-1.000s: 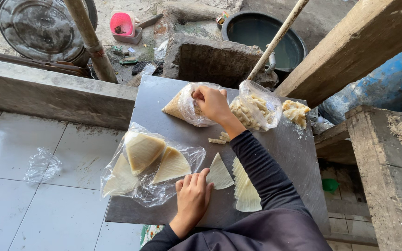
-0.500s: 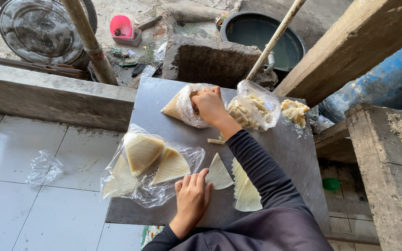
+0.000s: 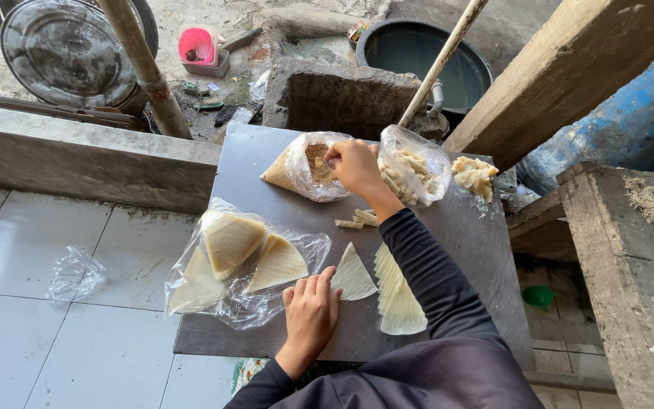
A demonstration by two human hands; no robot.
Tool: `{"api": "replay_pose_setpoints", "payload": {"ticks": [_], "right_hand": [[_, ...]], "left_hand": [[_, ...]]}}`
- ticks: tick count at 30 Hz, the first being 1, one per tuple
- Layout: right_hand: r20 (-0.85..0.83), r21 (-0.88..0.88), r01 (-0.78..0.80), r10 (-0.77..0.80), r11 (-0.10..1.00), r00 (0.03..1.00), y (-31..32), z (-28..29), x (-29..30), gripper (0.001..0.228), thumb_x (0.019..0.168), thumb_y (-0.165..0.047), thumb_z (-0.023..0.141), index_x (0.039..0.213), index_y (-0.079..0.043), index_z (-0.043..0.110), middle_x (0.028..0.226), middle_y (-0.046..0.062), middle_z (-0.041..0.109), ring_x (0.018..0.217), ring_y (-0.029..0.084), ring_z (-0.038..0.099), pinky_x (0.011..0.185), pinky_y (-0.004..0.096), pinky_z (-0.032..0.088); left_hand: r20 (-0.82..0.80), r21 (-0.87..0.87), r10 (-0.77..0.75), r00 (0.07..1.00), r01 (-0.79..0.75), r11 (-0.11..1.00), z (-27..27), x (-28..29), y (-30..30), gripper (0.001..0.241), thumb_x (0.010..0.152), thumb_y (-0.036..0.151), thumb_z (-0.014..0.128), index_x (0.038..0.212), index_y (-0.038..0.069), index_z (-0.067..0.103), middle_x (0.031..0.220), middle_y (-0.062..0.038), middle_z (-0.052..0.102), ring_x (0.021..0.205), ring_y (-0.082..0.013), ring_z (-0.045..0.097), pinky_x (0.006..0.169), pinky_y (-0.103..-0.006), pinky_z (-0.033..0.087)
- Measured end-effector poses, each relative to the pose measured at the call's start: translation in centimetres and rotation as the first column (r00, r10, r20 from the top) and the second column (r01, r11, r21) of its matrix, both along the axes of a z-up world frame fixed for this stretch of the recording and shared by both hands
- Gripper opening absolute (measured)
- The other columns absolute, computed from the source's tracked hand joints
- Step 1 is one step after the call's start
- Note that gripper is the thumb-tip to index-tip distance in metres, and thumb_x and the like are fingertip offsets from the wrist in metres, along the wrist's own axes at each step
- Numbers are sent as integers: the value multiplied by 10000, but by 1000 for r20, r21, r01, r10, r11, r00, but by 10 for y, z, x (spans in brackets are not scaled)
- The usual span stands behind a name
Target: The person places a small amount of filling onto a thin dough sheet and then rolls the dough into a cylindrical shape by hand.
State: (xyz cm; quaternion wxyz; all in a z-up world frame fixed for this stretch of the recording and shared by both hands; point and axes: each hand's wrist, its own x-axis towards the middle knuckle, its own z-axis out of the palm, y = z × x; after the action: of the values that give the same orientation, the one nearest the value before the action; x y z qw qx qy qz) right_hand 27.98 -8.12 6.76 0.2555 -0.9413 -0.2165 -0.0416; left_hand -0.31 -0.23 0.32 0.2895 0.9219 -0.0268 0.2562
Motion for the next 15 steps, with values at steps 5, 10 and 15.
{"api": "replay_pose_setpoints", "payload": {"ticks": [5, 10, 15], "right_hand": [[-106, 260, 21, 7, 965, 994, -18, 14, -7, 103, 869, -47, 709, 943, -55, 780, 885, 87, 780, 775, 148, 745, 718, 324, 573], [-155, 346, -11, 69, 938, 986, -52, 20, -37, 103, 883, -34, 719, 970, -16, 772, 845, 84, 782, 751, 117, 726, 675, 278, 555], [-210, 380, -64, 153, 923, 966, -91, 18, -95, 111, 902, -27, 693, 982, -29, 770, 886, 65, 777, 787, 100, 709, 705, 265, 555]], "left_hand": [[-40, 8, 21, 999, -21, 1000, 5, -6, -1, 468, 869, 233, 722, 1300, 93, 600, 963, -47, 684, 895, -206, 623, 811, -367, 380], [-98, 13, 29, 995, -28, 1000, 7, -11, -2, 505, 867, 232, 723, 1329, 87, 577, 945, -50, 678, 891, -217, 624, 818, -374, 383], [-105, -14, 33, 994, -35, 999, 3, -14, -7, 534, 861, 215, 712, 1355, 84, 560, 965, -57, 681, 902, -219, 631, 833, -383, 389]]}}
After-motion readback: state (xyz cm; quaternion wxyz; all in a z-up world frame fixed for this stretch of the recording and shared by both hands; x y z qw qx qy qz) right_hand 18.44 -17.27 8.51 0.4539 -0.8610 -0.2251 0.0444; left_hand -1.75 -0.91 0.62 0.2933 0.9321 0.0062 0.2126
